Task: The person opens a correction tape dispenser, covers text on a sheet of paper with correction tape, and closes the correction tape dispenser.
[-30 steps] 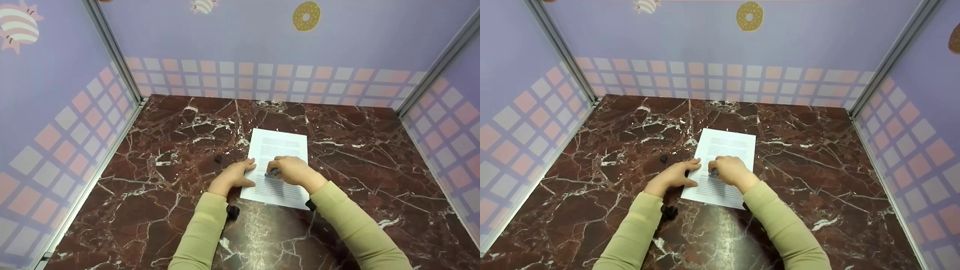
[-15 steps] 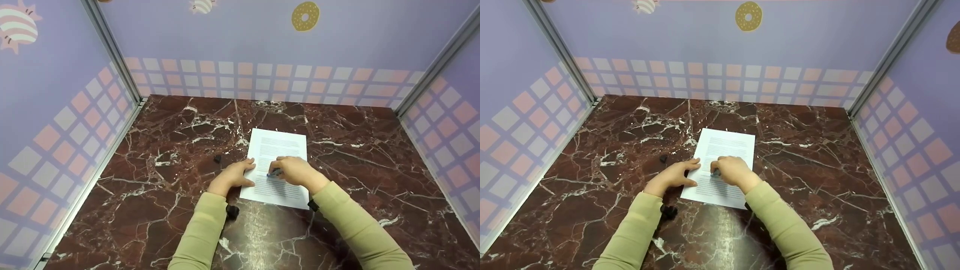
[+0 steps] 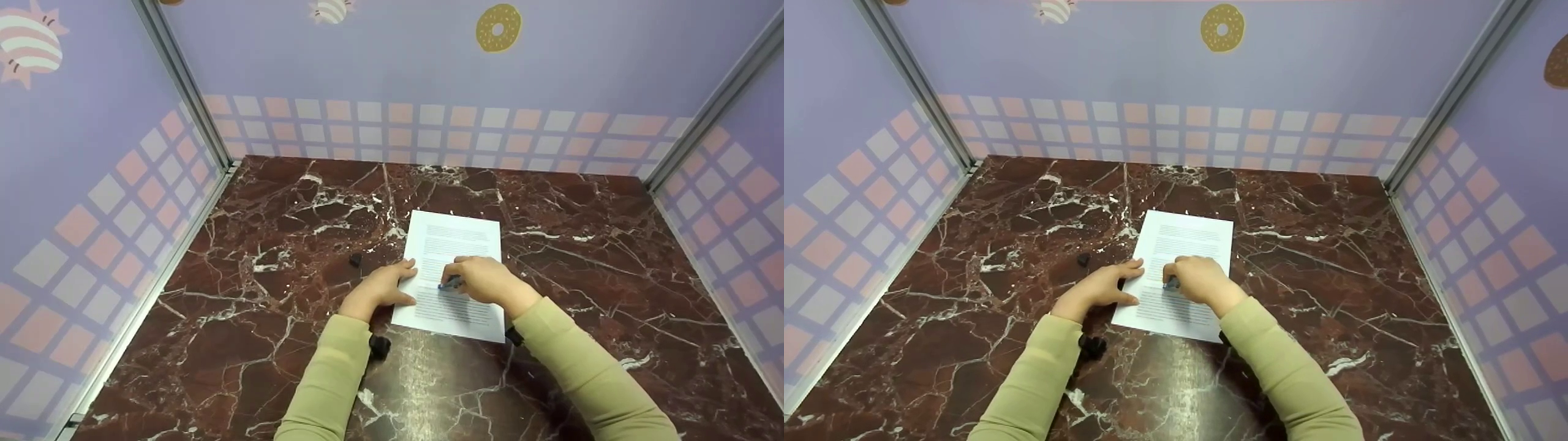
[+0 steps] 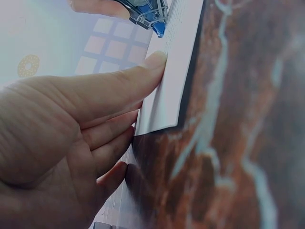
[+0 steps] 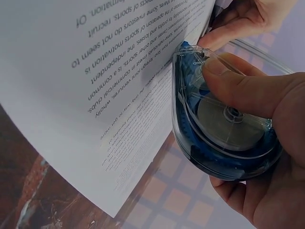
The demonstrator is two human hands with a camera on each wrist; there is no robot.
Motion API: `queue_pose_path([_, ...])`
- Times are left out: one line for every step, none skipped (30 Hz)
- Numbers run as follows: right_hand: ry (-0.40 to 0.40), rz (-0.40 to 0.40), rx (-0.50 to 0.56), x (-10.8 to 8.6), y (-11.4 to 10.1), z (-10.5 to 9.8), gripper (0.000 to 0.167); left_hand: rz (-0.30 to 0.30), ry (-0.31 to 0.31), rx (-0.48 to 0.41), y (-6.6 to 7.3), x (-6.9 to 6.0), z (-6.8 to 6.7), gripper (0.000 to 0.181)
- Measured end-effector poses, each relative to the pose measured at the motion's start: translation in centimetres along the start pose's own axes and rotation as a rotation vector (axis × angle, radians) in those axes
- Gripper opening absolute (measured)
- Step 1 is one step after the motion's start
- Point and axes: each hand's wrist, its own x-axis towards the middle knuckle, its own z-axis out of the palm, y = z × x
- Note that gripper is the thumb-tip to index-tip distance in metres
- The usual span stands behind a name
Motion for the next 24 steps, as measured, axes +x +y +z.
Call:
queue_pose_path([-0.001,0.001,0.001,-0.03,0.02,-0.01,0.025,0.001,0.001,0.002,0.00,0.00,-0.01,0.073])
queue_pose_path([-0.002,0.002,0.002,-0.04,0.03,-0.02,0.025,0.001,0.001,0.001,0.00,-0.01,-0.01,0.073])
queue_pose_path([-0.004,0.003,0.004,-0.06,0.04,-0.03,0.025,0.002,0.002,0.000,-0.01,0.01,-0.02,0.073])
queue_pose_path([-0.005,0.003,0.005,-0.07,0.04,-0.04,0.025,0.003,0.002,0.000,-0.01,0.02,-0.02,0.072])
queue_pose_path([-0.007,0.004,0.005,-0.08,0.04,-0.04,0.025,0.003,0.002,-0.001,0.00,0.03,-0.02,0.072])
queue_pose_path([-0.008,0.004,0.004,-0.10,0.04,-0.06,0.026,0.003,0.002,-0.003,0.00,0.03,-0.02,0.072])
queue_pose_path([-0.008,0.005,0.002,-0.11,0.05,-0.07,0.026,0.002,0.002,-0.004,0.00,0.04,-0.03,0.072])
queue_pose_path([-0.007,0.005,0.001,-0.13,0.05,-0.07,0.026,0.002,0.002,-0.005,0.00,0.05,-0.03,0.073])
queue_pose_path([-0.006,0.004,0.000,-0.14,0.06,-0.07,0.026,0.001,0.002,-0.006,0.00,0.06,-0.03,0.073])
queue_pose_path([-0.005,0.003,-0.001,-0.16,0.08,-0.07,0.026,0.000,0.002,-0.007,0.00,0.06,-0.02,0.073])
queue_pose_path([-0.003,0.002,-0.002,-0.18,0.11,-0.06,0.026,-0.001,0.003,-0.007,-0.01,0.07,-0.01,0.073])
queue_pose_path([-0.001,0.000,-0.003,-0.20,0.14,-0.05,0.026,-0.003,0.003,-0.007,-0.01,0.07,0.01,0.073])
queue_pose_path([0.000,-0.003,-0.002,-0.21,0.17,-0.03,0.026,-0.005,0.003,-0.007,-0.03,0.08,0.02,0.073])
queue_pose_path([0.001,-0.004,-0.001,-0.22,0.20,-0.01,0.026,-0.006,0.003,-0.008,-0.04,0.09,0.04,0.073])
queue_pose_path([0.001,-0.005,-0.001,-0.23,0.23,-0.01,0.026,-0.006,0.003,-0.009,-0.05,0.09,0.06,0.073])
queue_pose_path([0.000,-0.005,-0.001,-0.25,0.26,0.00,0.027,-0.007,0.003,-0.011,-0.07,0.09,0.07,0.073])
queue_pose_path([-0.002,-0.005,0.000,-0.26,0.27,-0.01,0.027,-0.007,0.003,-0.012,-0.08,0.07,0.08,0.073])
queue_pose_path([-0.004,-0.002,0.000,-0.30,0.29,-0.03,0.027,-0.007,0.002,-0.013,-0.09,0.07,0.09,0.072])
queue_pose_path([-0.007,0.000,0.002,-0.32,0.29,-0.05,0.027,-0.007,0.001,-0.015,-0.10,0.06,0.09,0.072])
queue_pose_path([-0.010,0.003,0.003,-0.34,0.30,-0.07,0.027,-0.007,0.000,-0.015,-0.09,0.05,0.09,0.072])
queue_pose_path([-0.012,0.005,0.003,-0.37,0.31,-0.09,0.027,-0.009,0.000,-0.014,-0.09,0.04,0.09,0.072])
queue_pose_path([-0.014,0.006,0.005,-0.40,0.32,-0.10,0.026,-0.010,0.000,-0.014,-0.08,0.04,0.08,0.072])
queue_pose_path([-0.015,0.007,0.006,-0.42,0.34,-0.12,0.026,-0.011,-0.001,-0.011,-0.05,0.04,0.07,0.072])
queue_pose_path([-0.017,0.007,0.006,-0.45,0.36,-0.13,0.026,-0.012,-0.001,-0.010,-0.04,0.04,0.06,0.072])
